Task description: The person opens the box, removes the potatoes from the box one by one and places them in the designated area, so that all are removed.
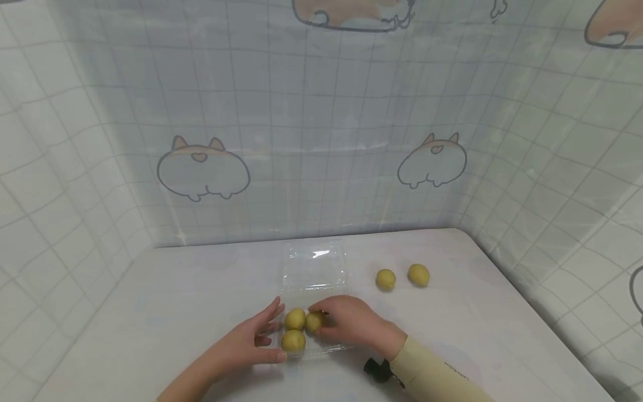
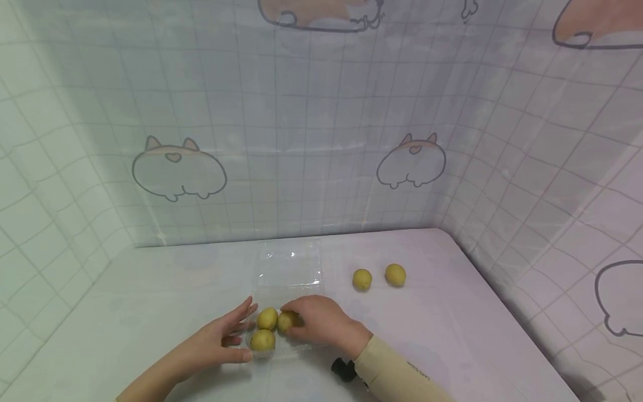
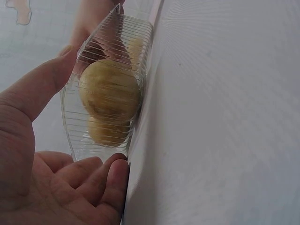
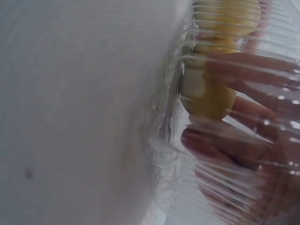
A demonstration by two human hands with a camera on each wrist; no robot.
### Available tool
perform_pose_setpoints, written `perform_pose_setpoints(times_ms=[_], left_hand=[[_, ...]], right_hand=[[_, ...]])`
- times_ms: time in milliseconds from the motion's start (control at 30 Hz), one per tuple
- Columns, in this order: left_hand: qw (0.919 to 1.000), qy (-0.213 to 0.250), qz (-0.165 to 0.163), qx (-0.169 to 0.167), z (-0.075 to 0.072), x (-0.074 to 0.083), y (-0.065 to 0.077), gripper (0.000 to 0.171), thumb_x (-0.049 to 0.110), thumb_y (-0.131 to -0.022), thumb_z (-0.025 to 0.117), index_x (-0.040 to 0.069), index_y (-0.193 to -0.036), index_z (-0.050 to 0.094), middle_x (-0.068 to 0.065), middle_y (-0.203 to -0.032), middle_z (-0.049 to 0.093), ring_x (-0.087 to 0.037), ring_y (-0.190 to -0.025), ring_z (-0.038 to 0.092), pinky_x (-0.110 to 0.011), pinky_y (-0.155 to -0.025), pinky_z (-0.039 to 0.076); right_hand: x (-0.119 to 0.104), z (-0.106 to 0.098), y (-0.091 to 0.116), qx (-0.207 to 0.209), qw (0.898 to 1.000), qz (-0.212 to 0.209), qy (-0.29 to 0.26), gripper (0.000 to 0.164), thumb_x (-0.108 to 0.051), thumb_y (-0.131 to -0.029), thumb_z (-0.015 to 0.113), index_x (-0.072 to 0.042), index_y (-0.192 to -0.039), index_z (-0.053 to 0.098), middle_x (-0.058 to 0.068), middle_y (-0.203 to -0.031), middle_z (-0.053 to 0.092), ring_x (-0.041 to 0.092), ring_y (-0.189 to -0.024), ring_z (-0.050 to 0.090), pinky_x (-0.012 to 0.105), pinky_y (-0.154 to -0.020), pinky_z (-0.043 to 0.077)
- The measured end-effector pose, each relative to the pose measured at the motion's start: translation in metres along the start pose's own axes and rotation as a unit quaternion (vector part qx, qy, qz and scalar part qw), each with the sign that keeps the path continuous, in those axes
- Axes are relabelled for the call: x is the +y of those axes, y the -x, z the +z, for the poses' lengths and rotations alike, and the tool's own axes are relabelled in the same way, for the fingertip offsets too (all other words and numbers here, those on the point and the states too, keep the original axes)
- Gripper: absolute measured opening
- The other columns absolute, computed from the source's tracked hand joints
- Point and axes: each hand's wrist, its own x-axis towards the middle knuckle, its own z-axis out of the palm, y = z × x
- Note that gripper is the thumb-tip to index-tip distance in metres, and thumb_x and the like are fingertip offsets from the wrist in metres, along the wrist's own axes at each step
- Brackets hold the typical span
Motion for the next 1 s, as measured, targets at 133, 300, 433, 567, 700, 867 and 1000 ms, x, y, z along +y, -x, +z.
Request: perform_pose_setpoints(times_ms=[133, 300, 433, 567, 700, 867, 1000], left_hand=[[1.0, -0.001, 0.0, 0.002, 0.0012, 0.0007, 0.0009, 0.105, 0.037, -0.082, 0.082, 0.021, -0.16, 0.014, -0.007, -0.16, 0.029, -0.033, -0.13, 0.049, -0.044, -0.099, 0.049], [1.0, -0.003, 0.004, 0.005, 0.0011, 0.0021, 0.001, 0.105, 0.037, -0.082, 0.082, 0.02, -0.16, 0.014, -0.007, -0.16, 0.029, -0.033, -0.13, 0.049, -0.044, -0.099, 0.05], [0.9999, -0.004, 0.008, 0.005, 0.0009, 0.0018, 0.0012, 0.105, 0.038, -0.082, 0.082, 0.019, -0.16, 0.014, -0.008, -0.16, 0.028, -0.033, -0.131, 0.048, -0.043, -0.099, 0.05], [0.9999, -0.004, 0.009, 0.001, 0.0011, 0.0006, 0.0014, 0.106, 0.037, -0.082, 0.081, 0.018, -0.16, 0.013, -0.009, -0.16, 0.028, -0.034, -0.132, 0.048, -0.043, -0.099, 0.049], [1.0, -0.002, 0.007, 0.002, 0.0015, 0.0008, 0.0011, 0.106, 0.037, -0.082, 0.082, 0.018, -0.16, 0.013, -0.009, -0.16, 0.028, -0.035, -0.13, 0.049, -0.045, -0.099, 0.049], [1.0, 0.001, 0.002, 0.003, 0.0018, 0.0019, 0.0023, 0.105, 0.037, -0.082, 0.082, 0.019, -0.16, 0.013, -0.009, -0.16, 0.028, -0.035, -0.13, 0.049, -0.046, -0.099, 0.049], [1.0, 0.003, 0.004, 0.004, 0.0004, 0.0031, 0.0015, 0.105, 0.037, -0.082, 0.081, 0.018, -0.16, 0.013, -0.01, -0.16, 0.028, -0.036, -0.129, 0.049, -0.048, -0.099, 0.049]], right_hand=[[-0.0004, 0.0006, 0.0004, -0.004, 1.0, 0.004, 0.003, 0.039, -0.033, -0.086, 0.077, -0.021, -0.122, 0.07, -0.015, -0.112, 0.067, 0.003, -0.102, 0.06, 0.028, -0.089, 0.051], [0.0001, 0.0002, 0.0004, -0.003, 1.0, 0.008, 0.017, 0.044, -0.033, -0.084, 0.077, -0.019, -0.125, 0.068, -0.013, -0.11, 0.068, 0.004, -0.1, 0.061, 0.027, -0.088, 0.051], [-0.0002, -0.0004, 0.0011, -0.001, 1.0, 0.011, 0.02, 0.045, -0.034, -0.084, 0.077, -0.017, -0.125, 0.068, -0.012, -0.109, 0.069, 0.005, -0.1, 0.061, 0.027, -0.089, 0.051], [-0.0005, -0.0007, 0.0018, -0.006, 1.0, 0.012, 0.003, 0.044, -0.036, -0.082, 0.079, -0.019, -0.122, 0.07, -0.014, -0.11, 0.068, 0.005, -0.102, 0.061, 0.028, -0.09, 0.051], [0.0011, 0.0007, 0.0014, -0.007, 1.0, 0.014, -0.004, 0.045, -0.038, -0.082, 0.079, -0.021, -0.123, 0.07, -0.016, -0.112, 0.067, 0.003, -0.103, 0.06, 0.028, -0.091, 0.05], [0.0026, 0.0026, 0.0008, -0.006, 1.0, 0.012, 0.0, 0.047, -0.039, -0.082, 0.08, -0.02, -0.123, 0.069, -0.015, -0.11, 0.068, 0.004, -0.101, 0.061, 0.028, -0.089, 0.051], [0.0029, 0.001, -0.0007, -0.005, 1.0, 0.012, -0.004, 0.045, -0.038, -0.081, 0.081, -0.021, -0.121, 0.07, -0.016, -0.109, 0.068, 0.003, -0.1, 0.061, 0.028, -0.089, 0.051]])
